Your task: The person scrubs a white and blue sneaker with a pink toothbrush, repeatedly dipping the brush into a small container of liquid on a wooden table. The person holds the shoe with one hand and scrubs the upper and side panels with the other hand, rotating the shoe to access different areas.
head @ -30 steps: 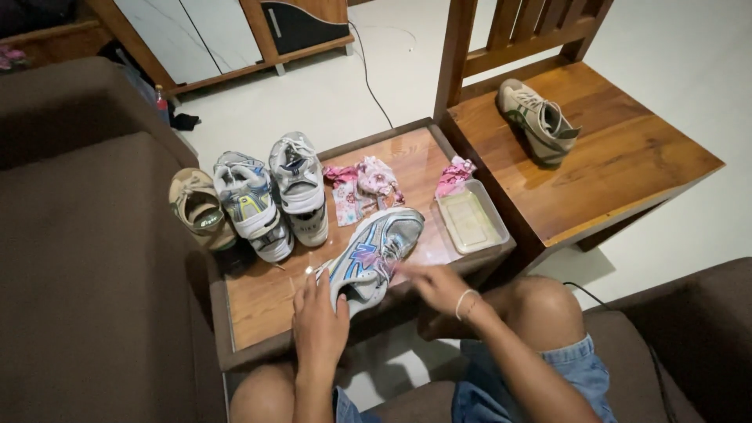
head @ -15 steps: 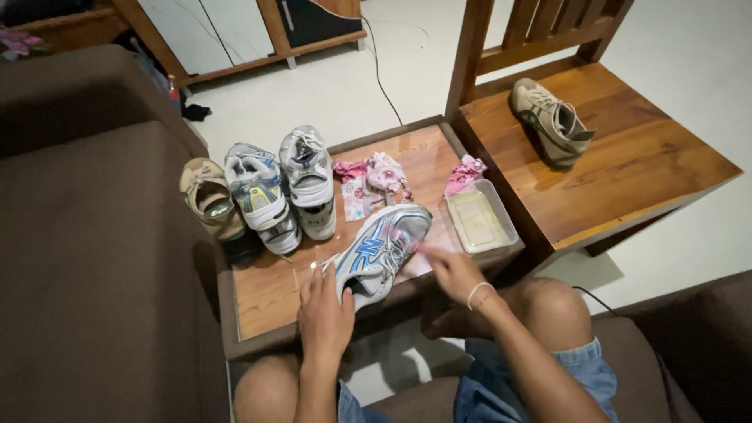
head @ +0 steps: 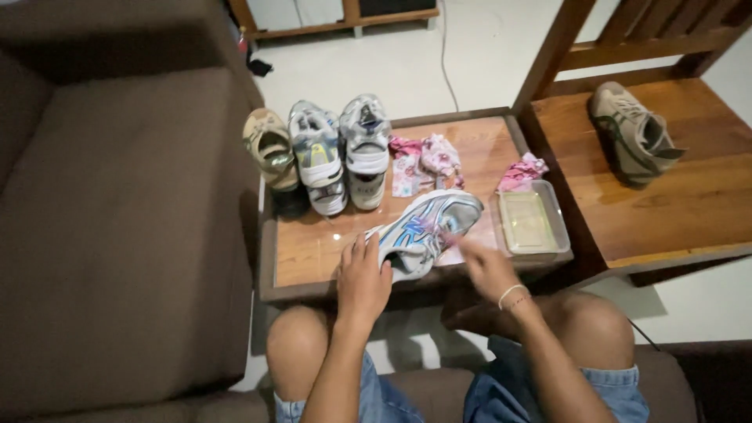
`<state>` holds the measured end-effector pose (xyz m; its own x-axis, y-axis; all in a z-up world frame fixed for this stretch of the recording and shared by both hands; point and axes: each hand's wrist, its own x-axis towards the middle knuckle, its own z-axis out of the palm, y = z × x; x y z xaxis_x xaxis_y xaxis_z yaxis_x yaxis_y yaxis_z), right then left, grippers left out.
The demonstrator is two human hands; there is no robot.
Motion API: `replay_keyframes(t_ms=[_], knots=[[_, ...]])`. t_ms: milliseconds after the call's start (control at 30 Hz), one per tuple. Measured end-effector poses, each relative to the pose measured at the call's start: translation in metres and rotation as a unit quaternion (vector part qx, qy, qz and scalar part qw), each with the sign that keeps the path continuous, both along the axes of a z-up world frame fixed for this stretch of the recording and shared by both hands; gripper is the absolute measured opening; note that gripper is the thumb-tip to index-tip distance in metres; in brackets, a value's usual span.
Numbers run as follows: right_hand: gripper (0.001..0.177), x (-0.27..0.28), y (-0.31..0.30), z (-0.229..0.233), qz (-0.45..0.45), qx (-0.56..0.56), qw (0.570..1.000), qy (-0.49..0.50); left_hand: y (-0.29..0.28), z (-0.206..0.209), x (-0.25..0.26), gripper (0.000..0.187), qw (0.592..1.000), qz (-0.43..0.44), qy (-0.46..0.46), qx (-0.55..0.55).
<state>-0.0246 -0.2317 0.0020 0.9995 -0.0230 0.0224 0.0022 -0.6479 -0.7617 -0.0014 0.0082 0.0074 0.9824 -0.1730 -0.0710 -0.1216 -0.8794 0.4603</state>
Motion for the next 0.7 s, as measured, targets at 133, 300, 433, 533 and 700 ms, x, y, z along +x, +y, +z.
replay_keyframes(t_ms=[133,300,433,533,700], knots=[[0.051,0.011,-0.027,-0.055,-0.066,-0.045,0.997,-0.017,0.004,0.004,-0.003,0.060,1.000,-0.004,-0.023,-0.004],[0.040,-0.005,0.006,0.000,0.036,0.054,0.998,-0.001,0.002,0.001,-0.002,0.062,1.000,-0.009,-0.008,0.008],[0.042,0.006,-0.031,-0.052,-0.104,-0.023,0.994,-0.017,0.003,0.003,-0.001,0.061,1.000,-0.015,0.017,0.004],[0.036,0.002,-0.017,-0.036,0.021,0.072,0.997,-0.005,0.003,-0.010,0.005,0.061,0.999,-0.014,-0.051,0.004],[0.036,0.012,-0.055,-0.085,-0.101,-0.045,0.994,-0.027,0.004,-0.011,0.002,0.061,0.998,-0.013,-0.055,0.006]])
